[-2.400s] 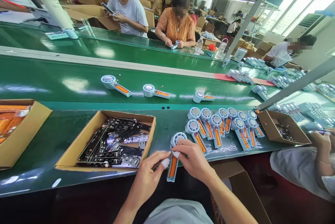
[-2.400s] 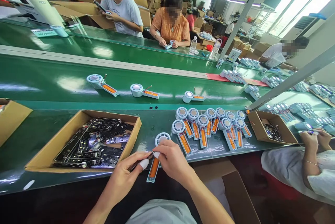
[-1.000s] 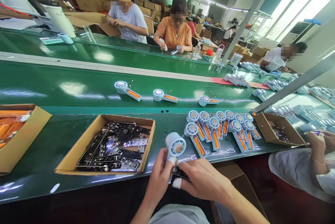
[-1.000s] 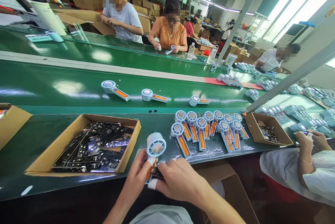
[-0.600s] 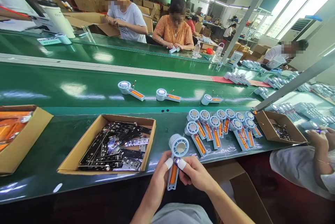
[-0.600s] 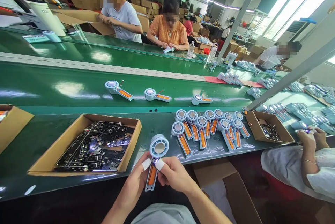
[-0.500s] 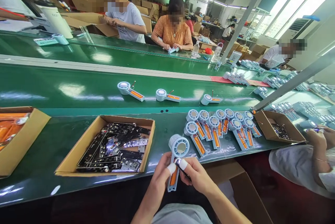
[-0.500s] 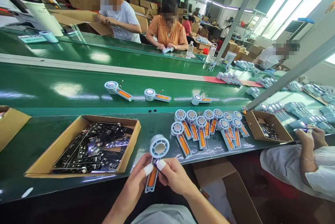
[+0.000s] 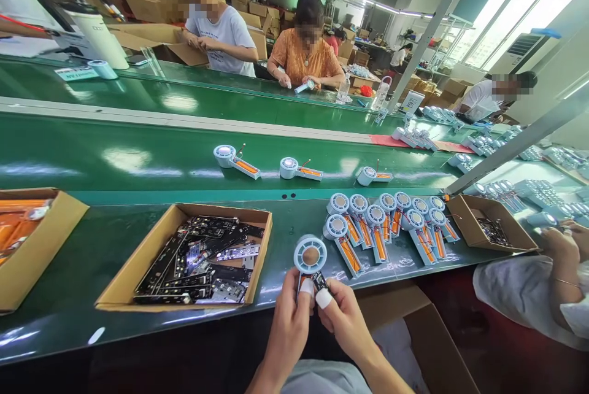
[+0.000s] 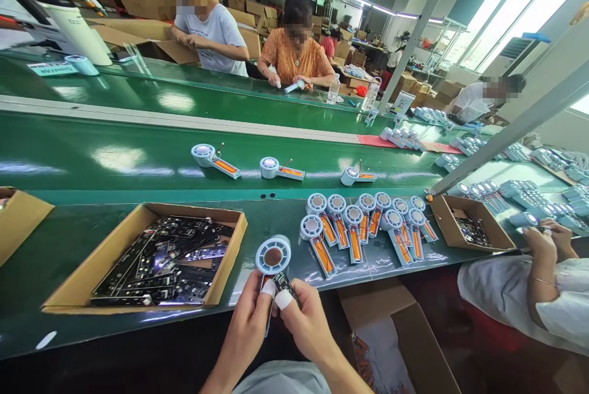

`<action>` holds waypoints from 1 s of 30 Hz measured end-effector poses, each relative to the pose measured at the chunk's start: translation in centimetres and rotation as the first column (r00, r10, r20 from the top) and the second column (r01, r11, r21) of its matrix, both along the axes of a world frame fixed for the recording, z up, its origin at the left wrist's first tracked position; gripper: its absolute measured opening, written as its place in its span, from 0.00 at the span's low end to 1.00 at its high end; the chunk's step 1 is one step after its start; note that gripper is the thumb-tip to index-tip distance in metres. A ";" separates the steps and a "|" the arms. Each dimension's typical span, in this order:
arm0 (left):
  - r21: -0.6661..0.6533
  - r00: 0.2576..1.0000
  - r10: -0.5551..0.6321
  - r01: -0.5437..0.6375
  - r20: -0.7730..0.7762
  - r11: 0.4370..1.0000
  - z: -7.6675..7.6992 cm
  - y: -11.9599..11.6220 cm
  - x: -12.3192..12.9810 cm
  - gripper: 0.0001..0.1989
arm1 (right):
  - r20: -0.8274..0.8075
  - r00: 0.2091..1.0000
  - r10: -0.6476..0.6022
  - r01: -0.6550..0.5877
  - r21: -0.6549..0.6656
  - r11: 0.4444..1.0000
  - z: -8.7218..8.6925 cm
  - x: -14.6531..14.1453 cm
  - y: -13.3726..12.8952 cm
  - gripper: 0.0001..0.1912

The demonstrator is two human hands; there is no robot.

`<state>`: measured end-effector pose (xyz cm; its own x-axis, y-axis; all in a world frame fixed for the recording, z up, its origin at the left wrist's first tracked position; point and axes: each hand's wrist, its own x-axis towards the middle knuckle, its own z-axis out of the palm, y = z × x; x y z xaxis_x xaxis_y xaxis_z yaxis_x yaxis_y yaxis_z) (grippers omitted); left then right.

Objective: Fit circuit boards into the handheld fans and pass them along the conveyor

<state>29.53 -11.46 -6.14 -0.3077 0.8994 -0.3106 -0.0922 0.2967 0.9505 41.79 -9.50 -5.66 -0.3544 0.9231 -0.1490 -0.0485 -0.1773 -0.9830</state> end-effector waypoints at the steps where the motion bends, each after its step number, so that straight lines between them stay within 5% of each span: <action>1: 0.000 1.000 0.020 -0.020 -0.008 1.000 0.2 0.1 0.1 0.18 | 0.054 0.998 -0.038 0.034 0.066 0.997 -0.1 0.1 -0.3 0.21; 4: 0.022 0.999 0.020 -0.021 0.045 1.000 0.8 0.7 0.1 0.11 | 0.219 0.958 -0.184 0.103 0.337 0.936 -0.9 0.4 -1.3 0.14; 10: -0.035 0.958 0.014 -0.004 0.287 0.999 1.6 1.3 -0.2 0.14 | 0.377 0.806 -0.456 0.026 0.748 0.663 -3.1 1.3 -2.4 0.21; 14: -0.099 0.878 0.037 0.012 0.478 0.995 2.3 1.3 -0.3 0.20 | 0.443 0.767 -0.465 -0.125 0.813 0.569 -3.5 1.9 -2.7 0.25; 20: -0.107 0.899 0.076 -0.032 0.431 0.994 3.1 1.5 0.0 0.15 | 0.485 0.752 -0.447 -0.281 0.849 0.448 -2.4 2.1 -2.1 0.31; 26: -0.096 0.798 0.075 -0.022 0.598 0.995 1.9 1.5 0.0 0.18 | 0.519 0.699 -0.491 -0.328 0.844 0.425 -1.4 2.1 -1.5 0.34; 30: -0.079 0.866 0.050 -0.012 0.498 0.997 2.5 1.6 0.1 0.16 | 0.516 0.716 -0.470 -0.355 0.849 0.391 -1.1 2.4 -1.2 0.34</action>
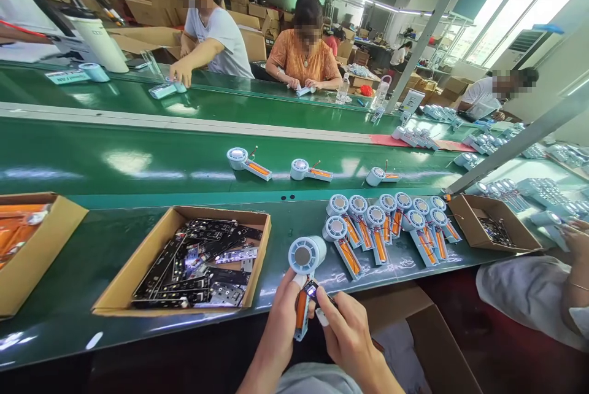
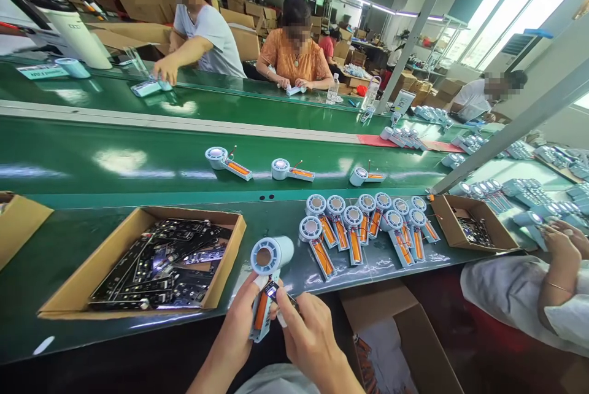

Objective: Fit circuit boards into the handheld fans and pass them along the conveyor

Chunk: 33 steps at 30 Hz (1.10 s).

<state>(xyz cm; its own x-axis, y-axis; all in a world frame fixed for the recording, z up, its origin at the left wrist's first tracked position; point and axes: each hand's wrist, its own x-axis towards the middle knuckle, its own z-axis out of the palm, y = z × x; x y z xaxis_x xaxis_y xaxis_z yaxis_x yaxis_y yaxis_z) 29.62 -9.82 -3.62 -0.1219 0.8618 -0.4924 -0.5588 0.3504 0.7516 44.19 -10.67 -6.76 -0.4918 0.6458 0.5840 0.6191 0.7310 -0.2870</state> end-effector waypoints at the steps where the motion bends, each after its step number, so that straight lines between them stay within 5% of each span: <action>1: -0.006 0.999 -0.002 0.002 -0.032 1.000 0.1 0.0 0.0 0.15 | 0.008 1.000 0.005 -0.005 0.006 1.000 0.0 0.1 0.1 0.34; 16: 0.063 0.935 0.062 -0.043 -0.348 0.997 -3.6 -1.1 1.2 0.26 | -0.034 0.993 -0.110 0.099 -0.225 0.969 -0.9 -3.0 0.2 0.32; 28: 0.014 0.943 0.138 -0.140 -0.303 0.990 -4.0 -0.6 1.2 0.28 | 0.401 0.878 -0.261 0.323 -0.095 0.942 -0.2 -4.2 -0.2 0.38; 33: 0.008 0.905 0.175 -0.187 -0.387 0.982 -3.9 -0.6 0.9 0.25 | 0.499 0.852 -0.158 0.242 -0.110 0.964 1.0 -3.9 0.4 0.40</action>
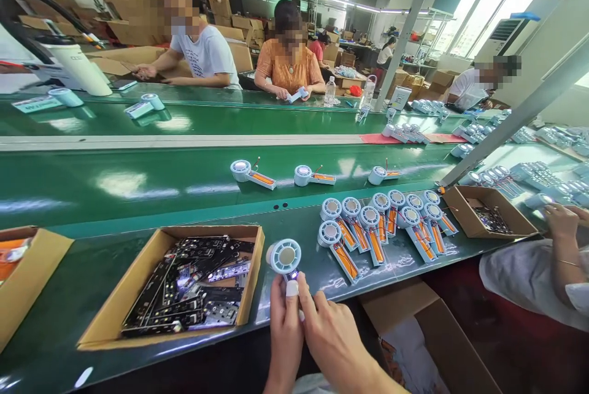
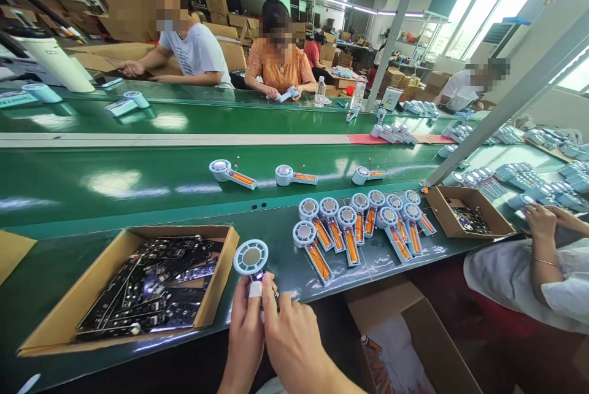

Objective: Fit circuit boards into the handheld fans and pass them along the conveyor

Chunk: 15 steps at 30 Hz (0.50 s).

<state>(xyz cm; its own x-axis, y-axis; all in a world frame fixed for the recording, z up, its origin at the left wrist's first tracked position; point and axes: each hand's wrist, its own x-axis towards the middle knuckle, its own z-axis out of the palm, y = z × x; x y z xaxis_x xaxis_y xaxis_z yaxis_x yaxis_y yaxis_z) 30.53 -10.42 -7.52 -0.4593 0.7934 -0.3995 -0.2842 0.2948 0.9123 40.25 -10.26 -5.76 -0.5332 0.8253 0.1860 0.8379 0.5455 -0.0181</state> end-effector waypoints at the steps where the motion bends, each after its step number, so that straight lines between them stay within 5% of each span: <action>1: 0.004 1.000 -0.016 0.016 0.012 1.000 0.0 0.0 -0.1 0.25 | 0.011 0.999 0.050 -0.049 -0.039 0.998 0.4 0.3 0.2 0.40; 4: 0.068 0.988 -0.118 0.112 0.095 0.991 0.1 0.3 -0.3 0.26 | 0.014 0.990 0.143 -0.140 -0.136 0.981 1.1 1.0 0.8 0.40; 9: 0.068 0.987 -0.127 0.120 0.096 0.990 -0.6 1.4 -0.3 0.25 | -0.050 0.997 0.062 -0.067 -0.100 0.993 -0.2 0.5 1.1 0.39; 12: -0.039 0.971 -0.222 0.219 -0.087 0.975 0.1 1.9 -0.8 0.24 | -0.104 0.995 0.010 -0.020 -0.102 0.995 -1.2 0.0 1.6 0.37; 15: -0.195 0.780 -0.491 0.451 -0.389 0.871 3.0 1.4 -2.6 0.19 | -0.098 0.995 -0.008 -0.001 -0.086 0.996 -2.1 -0.2 2.5 0.37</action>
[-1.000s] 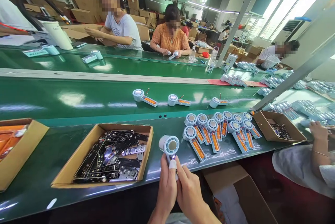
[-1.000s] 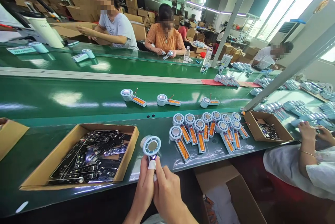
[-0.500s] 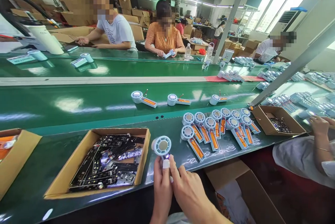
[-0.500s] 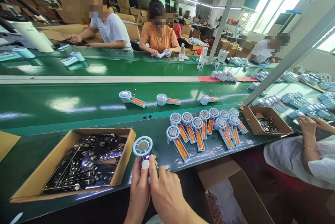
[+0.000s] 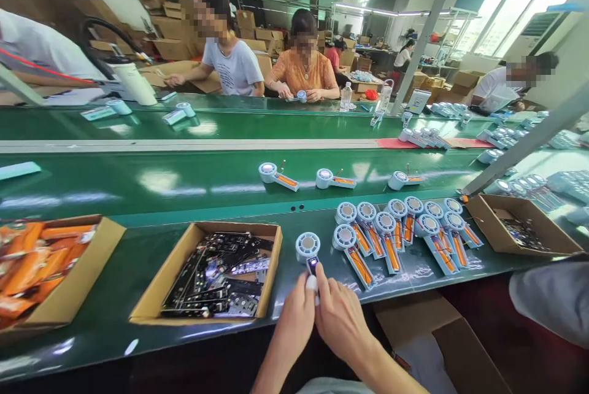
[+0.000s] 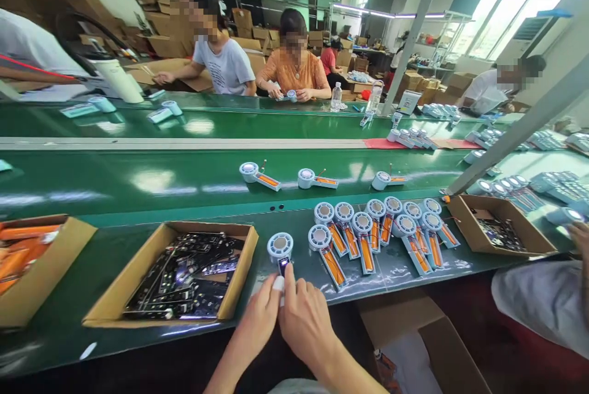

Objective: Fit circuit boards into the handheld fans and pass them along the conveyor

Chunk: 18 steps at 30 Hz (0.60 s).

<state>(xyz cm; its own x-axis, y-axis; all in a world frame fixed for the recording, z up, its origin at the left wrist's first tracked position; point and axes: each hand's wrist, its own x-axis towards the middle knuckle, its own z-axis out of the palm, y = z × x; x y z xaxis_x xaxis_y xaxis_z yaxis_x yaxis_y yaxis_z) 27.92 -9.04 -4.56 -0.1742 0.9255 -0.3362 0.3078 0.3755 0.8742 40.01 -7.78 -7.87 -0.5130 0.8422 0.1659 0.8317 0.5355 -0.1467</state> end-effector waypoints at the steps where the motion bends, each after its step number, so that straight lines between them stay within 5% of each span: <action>1: -0.009 0.984 -0.128 0.128 -0.123 0.992 1.3 -0.3 -0.9 0.17 | 0.002 1.000 0.000 0.000 0.027 1.000 -0.4 -0.1 0.3 0.37; 3: -0.059 0.891 -0.283 0.280 -0.354 0.958 3.7 -0.6 -3.2 0.18 | -0.020 1.000 -0.007 0.010 0.107 0.994 -1.2 -0.4 0.7 0.39; 5: -0.123 0.794 -0.218 0.181 -0.568 0.976 5.2 0.0 -5.9 0.20 | -0.079 0.997 -0.010 0.023 0.168 0.986 -2.0 -0.9 1.0 0.41; 7: -0.087 0.643 -0.116 0.076 -0.757 0.993 5.3 1.4 -8.5 0.21 | -0.134 0.991 0.010 0.013 0.170 0.985 -2.3 -1.4 1.2 0.43; 9: -0.126 0.555 -0.178 0.132 -0.812 0.983 4.4 3.2 -10.4 0.23 | -0.181 0.982 0.053 -0.030 0.130 0.991 -2.1 -1.5 1.4 0.45; 14: -0.170 0.569 -0.248 0.187 -0.784 0.968 1.1 6.2 -12.0 0.15 | -0.378 0.923 0.071 -0.048 0.071 0.996 0.0 1.0 1.1 0.40; 18: -0.160 0.597 -0.263 0.222 -0.758 0.962 0.8 6.4 -12.8 0.10 | -0.517 0.856 -0.001 0.033 0.053 0.998 1.3 5.0 0.8 0.29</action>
<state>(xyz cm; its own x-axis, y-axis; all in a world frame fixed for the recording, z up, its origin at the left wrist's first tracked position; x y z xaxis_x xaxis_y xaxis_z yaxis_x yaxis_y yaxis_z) 15.08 -2.60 -3.72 -0.1582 0.9606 -0.2286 0.9410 0.2168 0.2598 45.01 -7.01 -6.60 -0.3261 0.8307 0.4512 0.6538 0.5429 -0.5271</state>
